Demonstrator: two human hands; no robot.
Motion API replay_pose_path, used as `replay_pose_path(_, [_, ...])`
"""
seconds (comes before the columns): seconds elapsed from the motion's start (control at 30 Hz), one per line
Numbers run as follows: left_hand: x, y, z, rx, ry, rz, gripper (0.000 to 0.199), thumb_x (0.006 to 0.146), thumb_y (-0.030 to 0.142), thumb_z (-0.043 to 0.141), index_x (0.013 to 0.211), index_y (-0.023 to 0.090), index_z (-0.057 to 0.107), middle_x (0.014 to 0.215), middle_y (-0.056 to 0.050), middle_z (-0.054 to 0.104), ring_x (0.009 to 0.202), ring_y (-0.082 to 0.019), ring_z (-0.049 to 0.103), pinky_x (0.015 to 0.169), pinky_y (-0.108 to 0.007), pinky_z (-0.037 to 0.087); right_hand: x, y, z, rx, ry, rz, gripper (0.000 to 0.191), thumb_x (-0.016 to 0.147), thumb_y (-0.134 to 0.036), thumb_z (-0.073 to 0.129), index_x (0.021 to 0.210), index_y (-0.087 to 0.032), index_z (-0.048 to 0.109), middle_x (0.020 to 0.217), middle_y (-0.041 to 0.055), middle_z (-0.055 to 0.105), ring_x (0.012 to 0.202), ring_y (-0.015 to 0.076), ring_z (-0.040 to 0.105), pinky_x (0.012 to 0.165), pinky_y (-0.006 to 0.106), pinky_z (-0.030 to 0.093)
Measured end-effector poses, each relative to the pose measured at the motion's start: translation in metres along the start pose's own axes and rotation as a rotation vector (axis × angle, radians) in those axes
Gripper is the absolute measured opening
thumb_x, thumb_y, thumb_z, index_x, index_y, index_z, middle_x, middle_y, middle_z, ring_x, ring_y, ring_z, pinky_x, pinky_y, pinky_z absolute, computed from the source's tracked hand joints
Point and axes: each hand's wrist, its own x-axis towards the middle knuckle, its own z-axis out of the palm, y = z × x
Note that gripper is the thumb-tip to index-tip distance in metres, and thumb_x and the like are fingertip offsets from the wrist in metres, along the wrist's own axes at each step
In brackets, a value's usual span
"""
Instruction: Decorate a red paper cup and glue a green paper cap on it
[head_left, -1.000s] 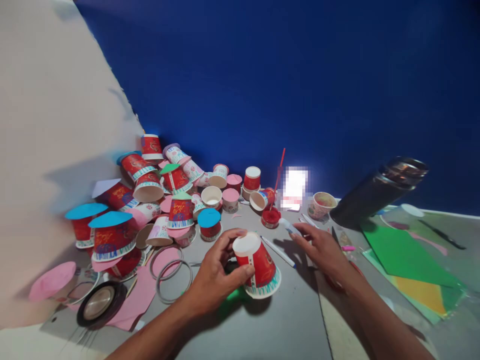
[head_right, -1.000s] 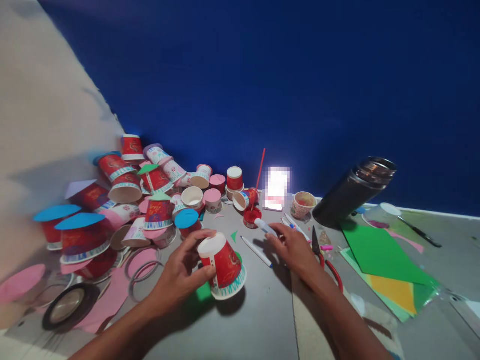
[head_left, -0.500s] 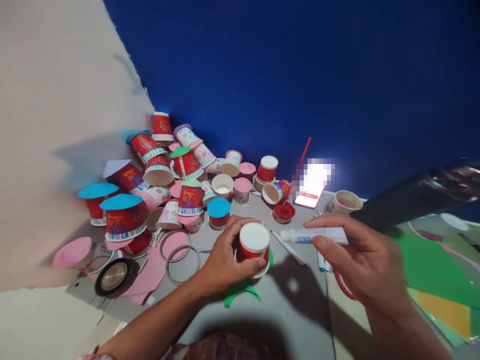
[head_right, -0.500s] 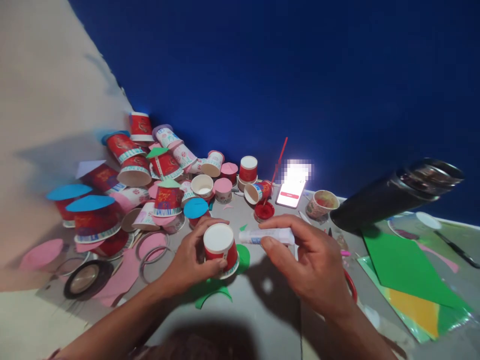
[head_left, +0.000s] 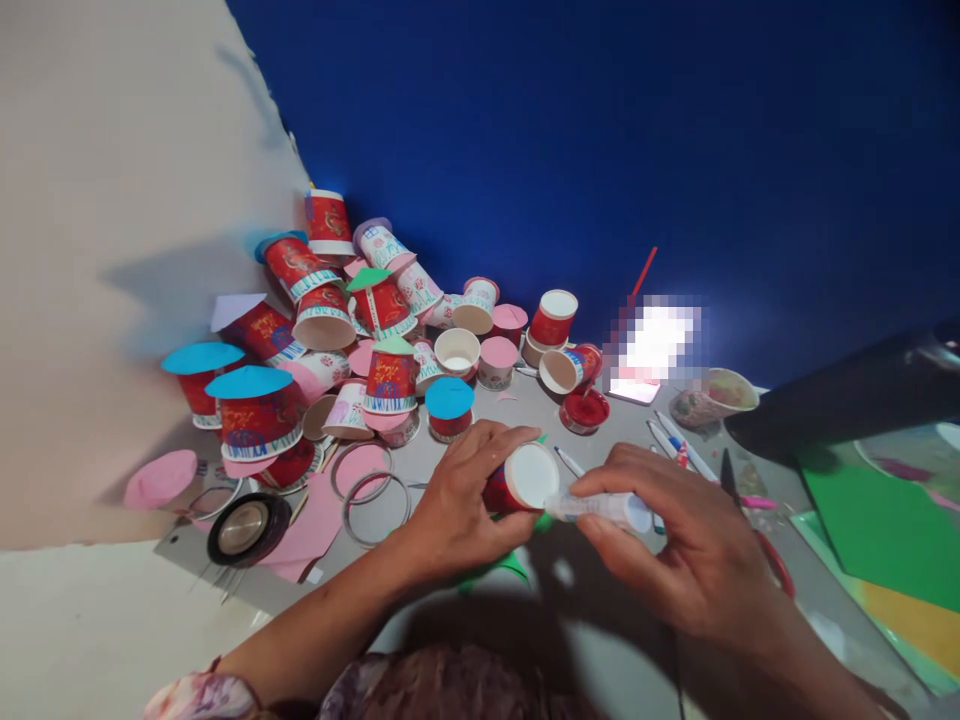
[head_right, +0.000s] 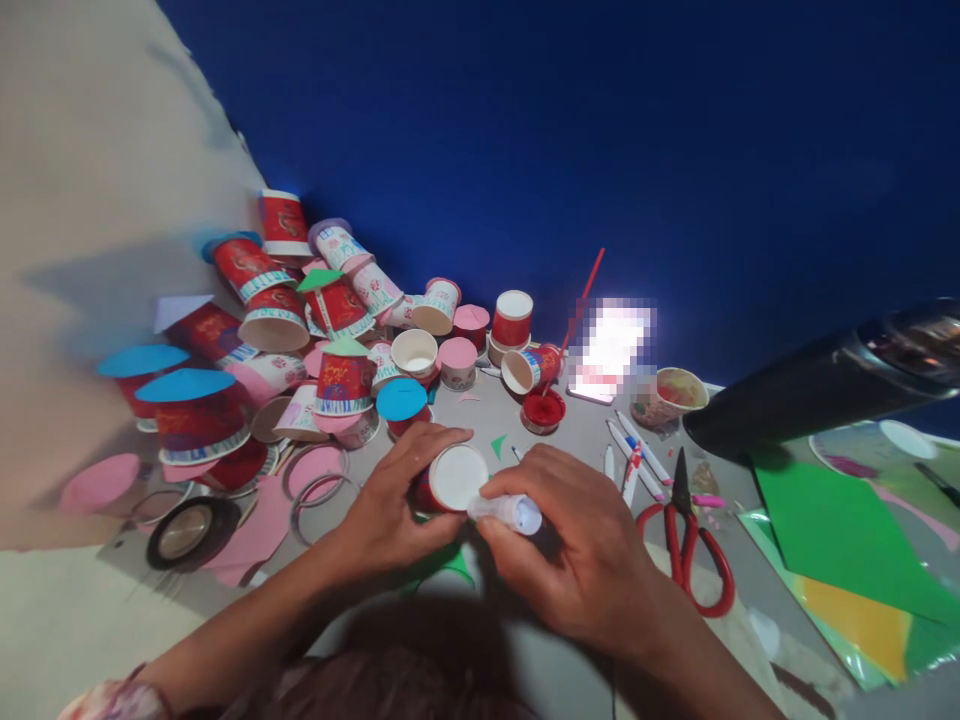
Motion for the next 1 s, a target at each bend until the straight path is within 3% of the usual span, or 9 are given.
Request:
replay_pose_path(0.2, [0.002, 0.009, -0.006, 0.086, -0.199, -0.040, 0.073, 0.072, 0.018, 0.071, 0.143, 0.023, 0.057, 0.123, -0.011, 0.064, 0.115, -0.030, 0.062, 0.101, -0.046, 0.048, -0.001, -0.003, 0.005, 0.065, -0.013, -0.017, 0.013, 0.094, -0.021, 0.065, 0.106, -0.024, 0.070, 0.083, 0.0002, 0.070, 0.073, 0.0161, 0.066, 0.064, 0.028, 0.052])
replay_pose_path(0.33, [0.002, 0.011, -0.005, 0.050, -0.256, -0.022, 0.070, 0.076, 0.022, 0.073, 0.144, 0.025, 0.058, 0.125, -0.010, 0.065, 0.116, -0.030, 0.062, 0.100, -0.045, 0.048, 0.003, -0.001, 0.005, 0.014, 0.053, -0.019, 0.014, 0.095, -0.019, 0.063, 0.105, -0.024, 0.071, 0.080, 0.0010, 0.071, 0.069, 0.0167, 0.065, 0.062, 0.030, 0.052])
replay_pose_path(0.53, [0.002, 0.012, -0.004, 0.027, -0.237, 0.004, 0.065, 0.077, 0.023, 0.075, 0.140, 0.021, 0.060, 0.126, -0.012, 0.065, 0.117, -0.030, 0.062, 0.101, -0.044, 0.048, 0.005, 0.001, 0.005, -0.124, 0.176, 0.001, 0.009, 0.095, -0.019, 0.064, 0.101, -0.023, 0.069, 0.080, 0.0017, 0.071, 0.070, 0.0175, 0.066, 0.066, 0.031, 0.052])
replay_pose_path(0.73, [0.002, 0.013, -0.005, -0.032, -0.225, -0.013, 0.067, 0.079, 0.021, 0.075, 0.144, 0.026, 0.058, 0.129, -0.011, 0.066, 0.121, -0.030, 0.062, 0.103, -0.045, 0.049, 0.004, -0.005, 0.004, -0.051, 0.126, -0.035, 0.010, 0.095, -0.020, 0.064, 0.103, -0.023, 0.069, 0.080, 0.0011, 0.072, 0.067, 0.0163, 0.066, 0.062, 0.029, 0.051])
replay_pose_path(0.87, [0.000, 0.011, -0.003, -0.075, -0.147, 0.046, 0.067, 0.077, 0.019, 0.077, 0.141, 0.024, 0.058, 0.129, -0.012, 0.066, 0.120, -0.029, 0.063, 0.104, -0.045, 0.050, 0.006, 0.001, 0.002, -0.198, 0.195, 0.029, 0.007, 0.095, -0.020, 0.063, 0.094, -0.024, 0.069, 0.079, 0.0017, 0.075, 0.069, 0.0180, 0.070, 0.066, 0.031, 0.054])
replay_pose_path(1.0, [-0.001, 0.007, -0.001, -0.089, -0.064, 0.089, 0.066, 0.078, 0.019, 0.077, 0.141, 0.024, 0.057, 0.125, -0.011, 0.064, 0.117, -0.027, 0.063, 0.102, -0.041, 0.052, 0.004, 0.006, 0.000, -0.261, 0.186, 0.059, 0.005, 0.094, -0.023, 0.063, 0.092, -0.023, 0.068, 0.076, 0.0008, 0.075, 0.067, 0.0180, 0.071, 0.066, 0.030, 0.055])
